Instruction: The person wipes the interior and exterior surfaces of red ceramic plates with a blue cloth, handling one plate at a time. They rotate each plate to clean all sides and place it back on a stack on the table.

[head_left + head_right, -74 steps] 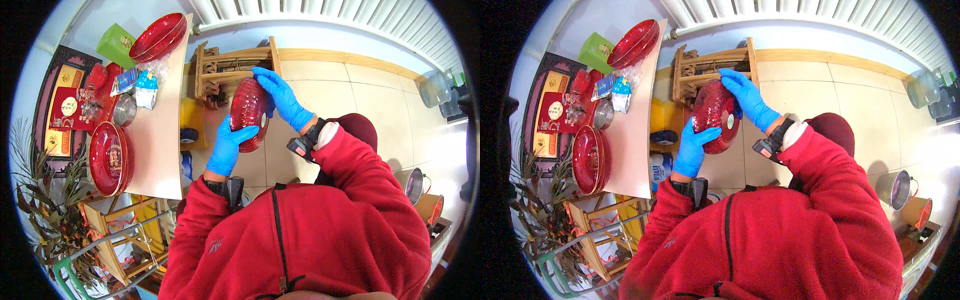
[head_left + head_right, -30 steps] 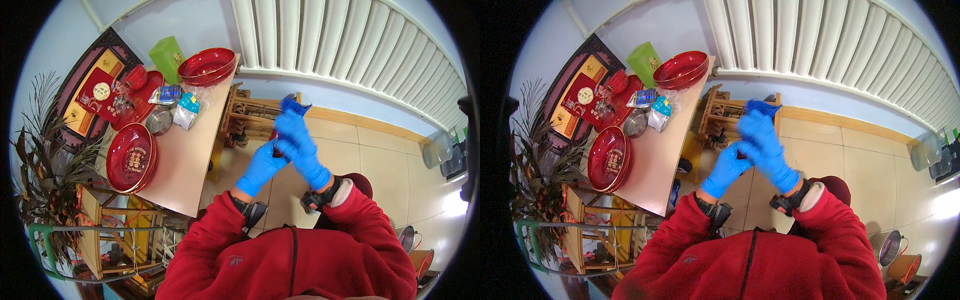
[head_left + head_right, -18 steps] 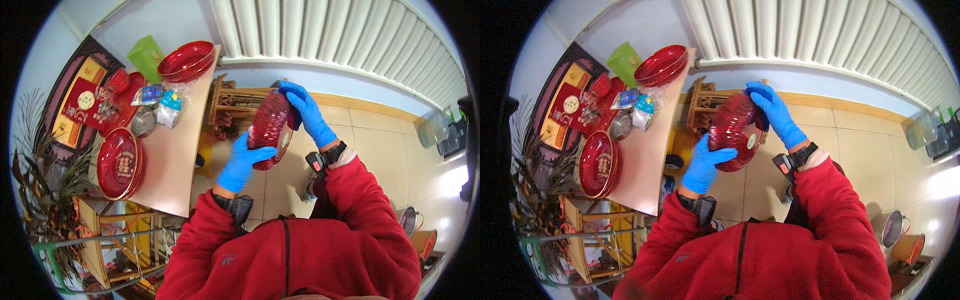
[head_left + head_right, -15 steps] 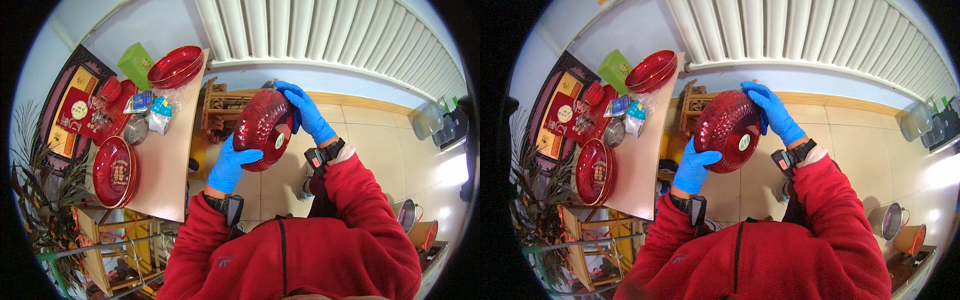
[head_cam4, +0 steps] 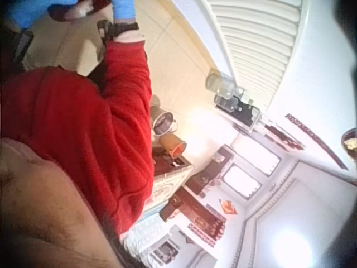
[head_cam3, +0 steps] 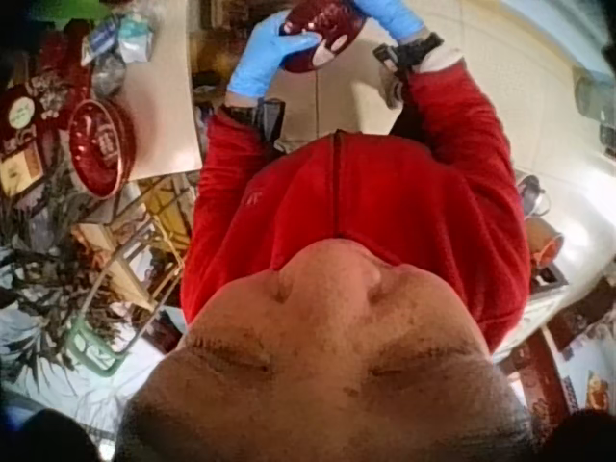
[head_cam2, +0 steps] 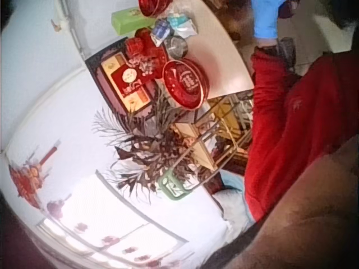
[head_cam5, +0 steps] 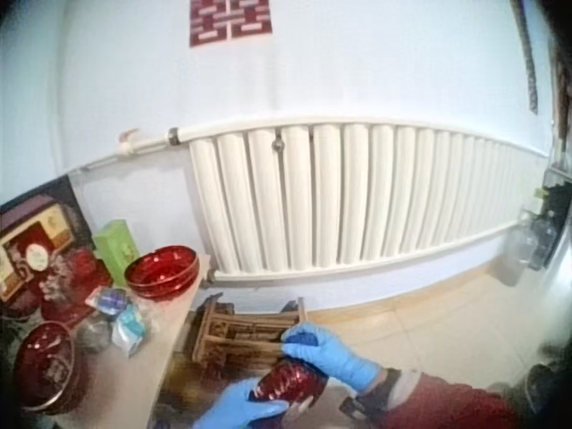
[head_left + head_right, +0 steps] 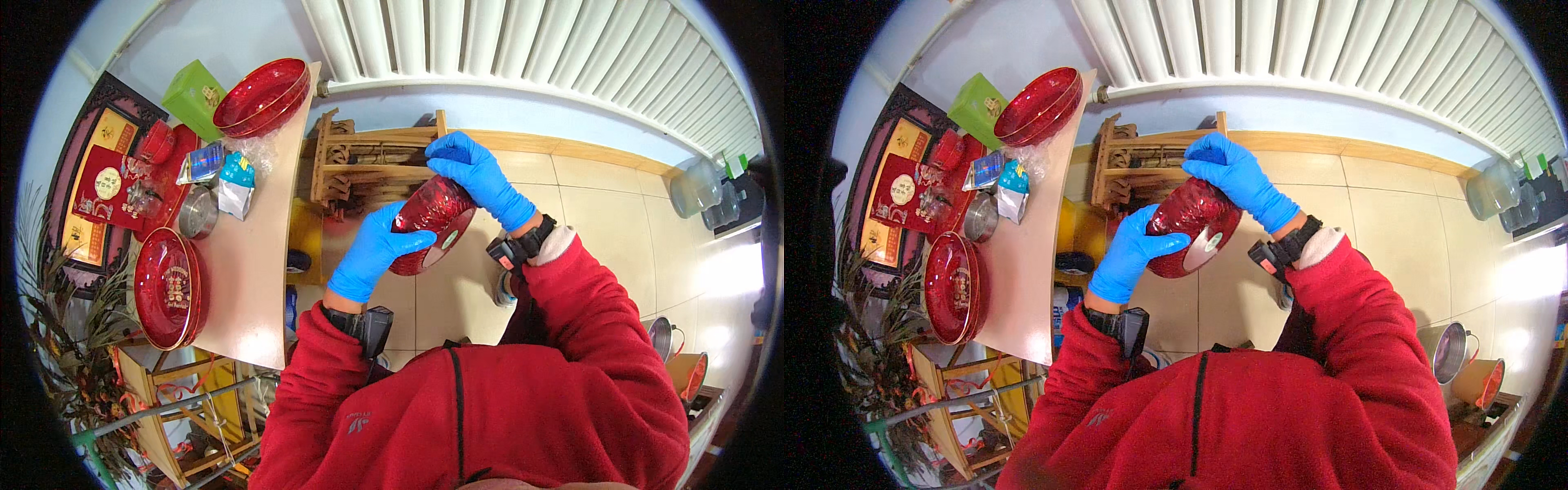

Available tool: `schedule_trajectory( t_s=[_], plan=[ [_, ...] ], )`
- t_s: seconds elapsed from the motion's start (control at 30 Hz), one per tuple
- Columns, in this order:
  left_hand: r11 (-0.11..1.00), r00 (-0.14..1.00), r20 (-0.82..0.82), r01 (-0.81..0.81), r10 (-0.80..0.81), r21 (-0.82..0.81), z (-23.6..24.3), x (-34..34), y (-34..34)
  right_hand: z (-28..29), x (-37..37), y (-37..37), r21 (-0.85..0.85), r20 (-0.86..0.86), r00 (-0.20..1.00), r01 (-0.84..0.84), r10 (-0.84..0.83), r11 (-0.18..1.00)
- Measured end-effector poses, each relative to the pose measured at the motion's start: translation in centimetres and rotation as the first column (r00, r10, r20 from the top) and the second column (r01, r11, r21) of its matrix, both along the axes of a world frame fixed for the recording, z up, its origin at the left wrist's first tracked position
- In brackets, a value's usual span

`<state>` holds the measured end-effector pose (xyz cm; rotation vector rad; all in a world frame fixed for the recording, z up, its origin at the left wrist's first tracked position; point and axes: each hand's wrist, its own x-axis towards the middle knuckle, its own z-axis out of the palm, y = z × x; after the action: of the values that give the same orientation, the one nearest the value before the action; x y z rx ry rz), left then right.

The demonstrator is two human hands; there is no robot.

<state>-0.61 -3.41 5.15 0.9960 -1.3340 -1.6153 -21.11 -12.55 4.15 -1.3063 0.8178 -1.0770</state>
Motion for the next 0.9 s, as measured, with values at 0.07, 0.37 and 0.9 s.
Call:
schedule_trajectory(
  t_s=[0.07,0.37,0.9],
  plan=[
    [0.989,0.974,0.203,-0.078,0.103,-0.126,-1.9,-0.9,-0.3,-0.5,1.2,1.0,-0.101,-0.025,0.992,0.117,-0.12,0.988],
    [0.981,0.962,0.218,-0.138,0.166,-0.138,-3.2,-2.7,-0.5,-1.7,1.8,1.6,-0.588,-0.215,0.941,0.087,-0.26,0.804],
    [0.997,0.991,0.112,0.067,-0.071,0.036,0.8,-0.6,-0.8,0.5,-3.3,-1.3,-0.085,-0.069,0.996,0.049,-0.054,0.995]
  ],
)
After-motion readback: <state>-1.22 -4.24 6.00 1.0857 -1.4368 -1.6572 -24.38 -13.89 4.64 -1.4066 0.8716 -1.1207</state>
